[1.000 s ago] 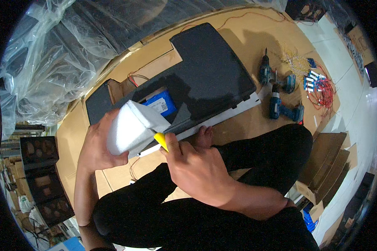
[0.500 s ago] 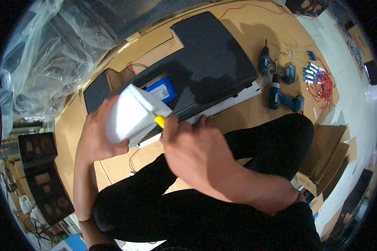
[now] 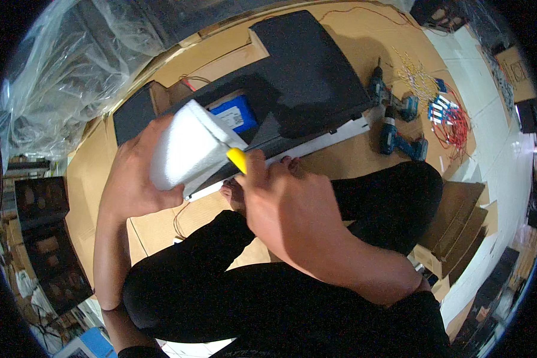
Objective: The person assembles an electronic device by placing a battery into a black plastic casing, securing it with foam padding, and attaching a backplate with screws. They use a utility knife to trim the foam and a power drill to fasten the screws.
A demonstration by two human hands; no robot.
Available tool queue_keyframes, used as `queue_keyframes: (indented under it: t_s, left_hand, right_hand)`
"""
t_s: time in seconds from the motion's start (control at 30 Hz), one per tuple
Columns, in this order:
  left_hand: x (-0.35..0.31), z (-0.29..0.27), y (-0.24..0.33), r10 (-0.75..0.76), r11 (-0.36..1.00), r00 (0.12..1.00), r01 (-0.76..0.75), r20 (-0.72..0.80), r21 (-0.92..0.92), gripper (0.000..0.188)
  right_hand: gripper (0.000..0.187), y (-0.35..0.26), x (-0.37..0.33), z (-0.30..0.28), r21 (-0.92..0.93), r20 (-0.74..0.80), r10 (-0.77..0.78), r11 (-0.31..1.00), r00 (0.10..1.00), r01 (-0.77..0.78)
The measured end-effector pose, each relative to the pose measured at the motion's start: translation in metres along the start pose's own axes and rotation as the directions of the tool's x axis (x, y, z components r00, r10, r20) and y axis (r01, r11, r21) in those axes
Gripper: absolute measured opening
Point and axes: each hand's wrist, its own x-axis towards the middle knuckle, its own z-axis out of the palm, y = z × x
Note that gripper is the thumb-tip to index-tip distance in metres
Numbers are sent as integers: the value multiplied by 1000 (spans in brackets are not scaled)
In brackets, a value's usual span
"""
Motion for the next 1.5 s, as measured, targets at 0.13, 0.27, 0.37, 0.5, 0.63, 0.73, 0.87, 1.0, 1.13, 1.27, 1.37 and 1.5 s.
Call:
queue_keyframes:
  t_s: [0.13, 0.27, 0.37, 0.5, 0.63, 0.73, 0.87, 1.0, 1.13, 1.27, 1.37, 1.5]
  left_hand:
    - [-5, 0, -2, 1, 1000, 1000, -2, -29, -24, 87]
    - [-9, 11, -27, -27, 997, 999, 30, -30, 76, 87]
    - [-8, 3, -25, -44, 997, 999, 42, 30, 67, 87]
    - [-6, 9, -19, -83, 987, 996, 80, 18, 141, 86]
    - [-5, 8, -23, -82, 992, 996, 81, 14, 97, 87]
    - [-3, 8, -23, -110, 990, 993, 106, 36, 97, 88]
    - [-1, 14, -31, -40, 991, 999, 38, 18, 129, 89]
    - [-11, 3, -28, -147, 986, 988, 142, 50, 87, 88]
    - [-5, 7, -20, -179, 982, 982, 176, 52, 62, 88]
    - [-4, 16, -37, -106, 993, 993, 104, 47, 49, 90]
    - [-7, 11, -33, -140, 986, 989, 135, 42, 101, 92]
    - [-11, 8, -29, -194, 975, 981, 190, 22, 116, 94]
  right_hand:
    - [30, 2, 3, 0, -35, 37, -51, 998, 998, 52]
    - [31, 6, -7, 8, -37, -33, -53, 998, 998, 52]
    - [34, 7, 4, 10, -121, 24, -97, 988, 995, 99]
    - [32, 10, -4, 15, -42, -24, -86, 995, 996, 85]
    - [31, 10, 4, 16, -58, 24, -83, 995, 996, 84]
    - [35, 15, -1, 22, -54, 17, -94, 994, 995, 95]
    - [37, 24, -6, 21, -7, 28, -102, 995, 994, 102]
    - [43, 19, 3, 27, 12, -46, -170, 985, 984, 171]
    - [41, 27, -12, 30, 23, -24, -143, 989, 989, 143]
    - [37, 34, 0, 39, 45, -107, -184, 981, 977, 189]
    - [37, 32, -11, 34, 26, -54, -123, 992, 991, 125]
    - [34, 32, -2, 40, 83, -113, -148, 984, 982, 158]
